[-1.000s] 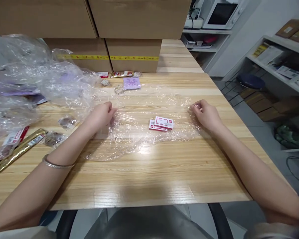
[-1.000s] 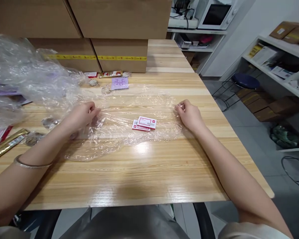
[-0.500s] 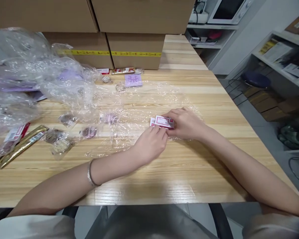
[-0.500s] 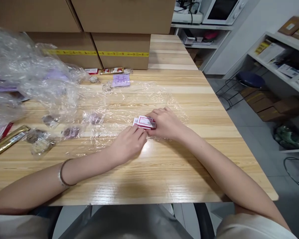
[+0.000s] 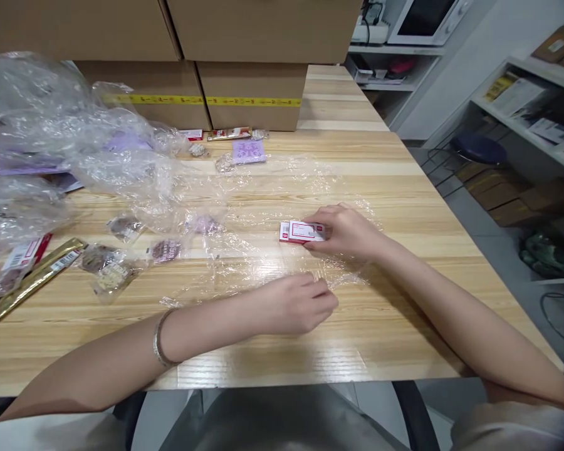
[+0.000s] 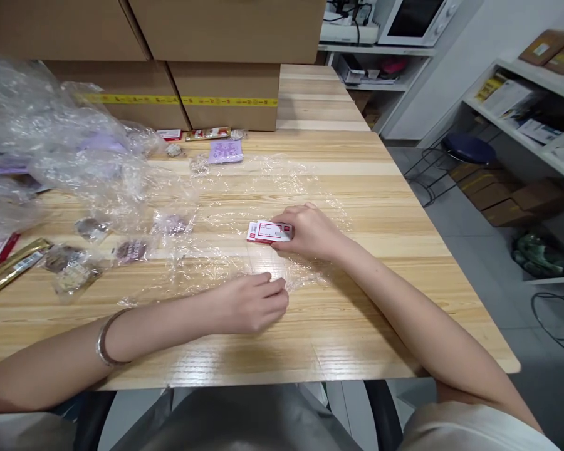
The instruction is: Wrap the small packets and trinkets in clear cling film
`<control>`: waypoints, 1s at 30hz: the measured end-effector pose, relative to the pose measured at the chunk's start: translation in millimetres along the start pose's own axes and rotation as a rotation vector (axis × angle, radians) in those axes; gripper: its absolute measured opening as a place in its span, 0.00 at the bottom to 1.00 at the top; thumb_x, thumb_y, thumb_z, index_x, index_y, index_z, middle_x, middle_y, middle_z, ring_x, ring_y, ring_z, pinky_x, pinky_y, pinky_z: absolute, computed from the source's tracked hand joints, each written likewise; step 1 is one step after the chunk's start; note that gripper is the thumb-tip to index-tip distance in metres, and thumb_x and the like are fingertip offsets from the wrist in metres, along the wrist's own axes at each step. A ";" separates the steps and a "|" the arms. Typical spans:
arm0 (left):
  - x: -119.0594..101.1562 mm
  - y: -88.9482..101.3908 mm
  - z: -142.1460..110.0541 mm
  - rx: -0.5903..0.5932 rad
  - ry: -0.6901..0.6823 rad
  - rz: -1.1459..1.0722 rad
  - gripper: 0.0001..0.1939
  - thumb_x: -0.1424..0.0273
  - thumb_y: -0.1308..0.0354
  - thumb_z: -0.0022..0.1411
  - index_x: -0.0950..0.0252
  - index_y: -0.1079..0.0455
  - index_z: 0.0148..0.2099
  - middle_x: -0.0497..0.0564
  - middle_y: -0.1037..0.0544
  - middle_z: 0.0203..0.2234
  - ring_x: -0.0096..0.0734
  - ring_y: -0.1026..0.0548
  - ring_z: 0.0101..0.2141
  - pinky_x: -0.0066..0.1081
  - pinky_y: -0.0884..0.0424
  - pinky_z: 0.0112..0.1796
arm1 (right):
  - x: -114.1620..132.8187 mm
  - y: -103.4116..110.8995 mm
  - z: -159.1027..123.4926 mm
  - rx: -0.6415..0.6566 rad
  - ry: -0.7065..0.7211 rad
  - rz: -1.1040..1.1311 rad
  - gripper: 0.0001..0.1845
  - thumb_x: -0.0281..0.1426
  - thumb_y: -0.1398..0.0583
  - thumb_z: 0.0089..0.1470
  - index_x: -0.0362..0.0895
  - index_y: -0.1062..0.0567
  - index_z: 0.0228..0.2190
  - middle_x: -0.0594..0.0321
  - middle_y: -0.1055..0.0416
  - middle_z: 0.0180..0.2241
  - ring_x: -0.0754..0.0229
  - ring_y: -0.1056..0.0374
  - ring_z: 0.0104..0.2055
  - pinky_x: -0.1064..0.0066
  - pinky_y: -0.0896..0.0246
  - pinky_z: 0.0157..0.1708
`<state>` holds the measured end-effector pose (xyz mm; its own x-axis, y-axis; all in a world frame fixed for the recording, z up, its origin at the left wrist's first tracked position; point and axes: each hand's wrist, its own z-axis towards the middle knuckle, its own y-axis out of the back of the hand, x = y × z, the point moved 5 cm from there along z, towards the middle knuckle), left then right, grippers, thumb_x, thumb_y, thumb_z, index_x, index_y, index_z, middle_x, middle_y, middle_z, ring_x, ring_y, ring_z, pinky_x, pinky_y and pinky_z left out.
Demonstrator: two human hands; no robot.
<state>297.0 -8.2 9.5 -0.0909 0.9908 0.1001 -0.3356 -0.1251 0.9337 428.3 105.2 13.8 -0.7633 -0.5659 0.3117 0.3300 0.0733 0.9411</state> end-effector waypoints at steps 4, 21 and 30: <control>24.8 -5.1 3.3 0.070 0.594 -0.117 0.18 0.58 0.46 0.68 0.70 0.30 0.46 0.57 0.23 0.39 0.39 0.26 0.38 0.35 0.30 0.36 | 0.3 -1.1 -0.2 -0.015 0.001 0.027 0.21 0.40 0.35 0.52 0.45 0.22 0.46 0.57 0.22 0.40 0.52 0.28 0.42 0.63 0.38 0.42; 2.1 17.2 1.9 -0.028 0.227 -0.117 0.14 0.70 0.53 0.70 0.65 0.28 0.51 0.56 0.23 0.42 0.34 0.27 0.37 0.35 0.29 0.38 | 3.2 7.2 -2.3 -0.031 0.042 -0.009 0.21 0.41 0.35 0.52 0.46 0.21 0.47 0.58 0.21 0.39 0.52 0.28 0.41 0.62 0.38 0.42; 40.4 23.9 -80.4 0.289 0.514 -0.218 0.31 0.52 0.51 0.70 0.66 0.42 0.66 0.63 0.37 0.64 0.49 0.43 0.66 0.48 0.40 0.62 | 8.5 14.4 -3.3 0.062 0.029 -0.062 0.17 0.43 0.35 0.53 0.51 0.21 0.44 0.61 0.21 0.38 0.51 0.29 0.42 0.59 0.43 0.46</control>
<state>209.9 24.7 8.2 -0.5123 0.8316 -0.2145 -0.1367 0.1676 0.9763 428.4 98.8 29.5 -0.7645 -0.5945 0.2493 0.2468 0.0873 0.9651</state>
